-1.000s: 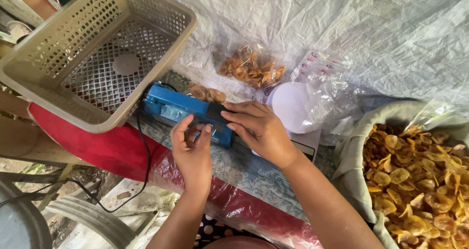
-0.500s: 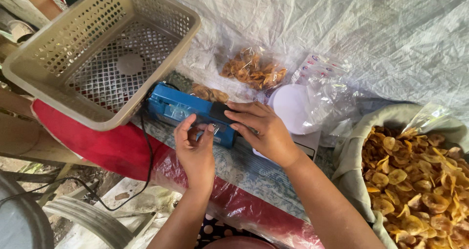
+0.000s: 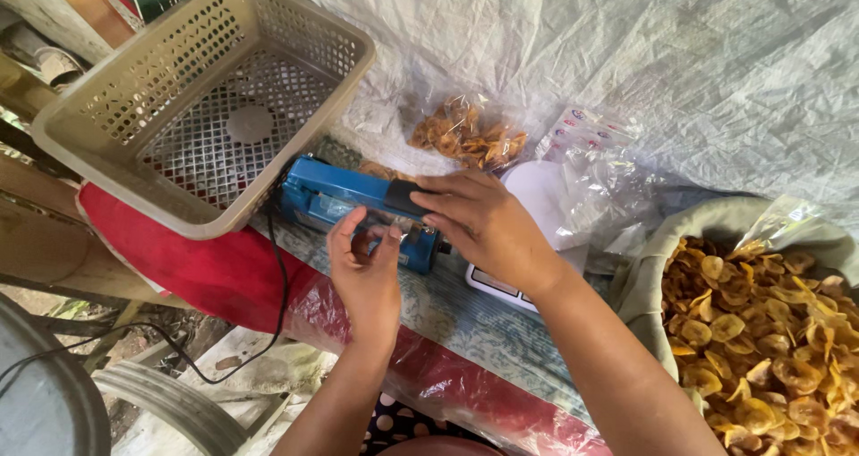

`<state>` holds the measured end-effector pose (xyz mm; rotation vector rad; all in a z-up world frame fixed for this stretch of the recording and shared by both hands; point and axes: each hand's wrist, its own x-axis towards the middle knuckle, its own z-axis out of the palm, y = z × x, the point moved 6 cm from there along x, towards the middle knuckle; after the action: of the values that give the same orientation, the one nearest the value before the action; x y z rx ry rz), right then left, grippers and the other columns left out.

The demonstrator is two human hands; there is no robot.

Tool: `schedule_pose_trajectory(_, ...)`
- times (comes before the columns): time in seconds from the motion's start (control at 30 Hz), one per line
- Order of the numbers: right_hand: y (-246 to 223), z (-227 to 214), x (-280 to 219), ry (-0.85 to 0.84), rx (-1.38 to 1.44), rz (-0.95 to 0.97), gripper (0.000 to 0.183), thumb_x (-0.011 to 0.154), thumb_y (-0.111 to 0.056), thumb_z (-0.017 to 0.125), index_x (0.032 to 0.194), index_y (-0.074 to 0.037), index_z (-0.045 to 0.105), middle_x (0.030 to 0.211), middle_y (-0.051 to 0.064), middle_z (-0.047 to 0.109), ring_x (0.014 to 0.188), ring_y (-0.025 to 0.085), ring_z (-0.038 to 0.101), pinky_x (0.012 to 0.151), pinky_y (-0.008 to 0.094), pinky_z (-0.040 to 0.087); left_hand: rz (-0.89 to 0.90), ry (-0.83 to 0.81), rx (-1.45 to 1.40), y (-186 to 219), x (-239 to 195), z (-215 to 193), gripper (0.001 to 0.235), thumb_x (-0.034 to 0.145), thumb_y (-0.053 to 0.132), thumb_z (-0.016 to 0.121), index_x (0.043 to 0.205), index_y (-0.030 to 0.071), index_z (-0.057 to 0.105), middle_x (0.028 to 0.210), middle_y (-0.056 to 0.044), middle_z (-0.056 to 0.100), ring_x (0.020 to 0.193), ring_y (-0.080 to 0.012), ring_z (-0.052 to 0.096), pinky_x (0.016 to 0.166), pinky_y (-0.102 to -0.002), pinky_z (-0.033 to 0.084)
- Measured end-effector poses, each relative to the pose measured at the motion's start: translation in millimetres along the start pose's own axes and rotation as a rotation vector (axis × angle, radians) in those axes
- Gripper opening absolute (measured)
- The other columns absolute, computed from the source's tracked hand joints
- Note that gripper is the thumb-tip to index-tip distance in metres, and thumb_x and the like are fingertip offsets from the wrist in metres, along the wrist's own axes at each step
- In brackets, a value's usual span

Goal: The person weighs dried fruit slices on a digital scale, places them into small plastic bags, and seals the bags using a blue heat sealer. The sealed packages are then placed into a plastic basket.

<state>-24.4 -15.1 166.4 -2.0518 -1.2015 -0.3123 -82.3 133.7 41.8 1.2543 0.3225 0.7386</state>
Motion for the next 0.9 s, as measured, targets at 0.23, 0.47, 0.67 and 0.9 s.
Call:
schedule_pose_trajectory(0.23,-16.3,-13.8,23.8,-0.015,-0.06,-0.078,0.031,0.088,-0.007,0.074,0.12,-0.006,0.073,0.126,0.013,0.07,0.117,0.034,0.064,0.103,0.044,0.051,0.021,-0.007,-0.002,1.7,4.7,5.4,0.042,0.092,-0.007,0.073,0.129,0.002,0.057,0.121,-0.002,0.053,0.096,-0.0077,0.059,0.08,-0.02,0.053)
schedule_pose_trajectory(0.47,-18.7,-11.6,26.7,-0.036,-0.059,-0.078,0.03,0.087,-0.005,0.074,0.117,-0.005,0.072,0.125,0.014,0.069,0.118,0.034,0.064,0.102,0.044,0.052,0.069,-0.017,0.047,-7.5,8.7,-4.4,0.043,0.092,-0.008,0.074,0.131,0.001,0.058,0.123,-0.005,0.051,0.096,-0.0097,0.061,0.083,-0.022,0.055)
schedule_pose_trajectory(0.67,-13.2,-2.0,11.0,-0.024,-0.012,0.036,0.031,0.09,-0.009,0.075,0.121,-0.005,0.072,0.123,0.013,0.07,0.113,0.034,0.065,0.098,0.041,0.053,0.056,-0.024,0.102,-7.7,5.7,-9.0,0.048,0.088,-0.008,0.074,0.132,-0.001,0.055,0.129,-0.007,0.045,0.094,-0.0114,0.063,0.078,-0.022,0.057)
schedule_pose_trajectory(0.9,-8.3,8.2,-4.2,-0.005,0.007,0.086,0.033,0.091,-0.011,0.075,0.123,-0.008,0.072,0.126,0.011,0.07,0.117,0.033,0.064,0.097,0.041,0.053,0.062,0.004,0.033,-7.2,3.4,-4.8,0.049,0.089,-0.01,0.073,0.133,-0.002,0.052,0.129,-0.008,0.043,0.095,-0.0135,0.062,0.079,-0.023,0.058)
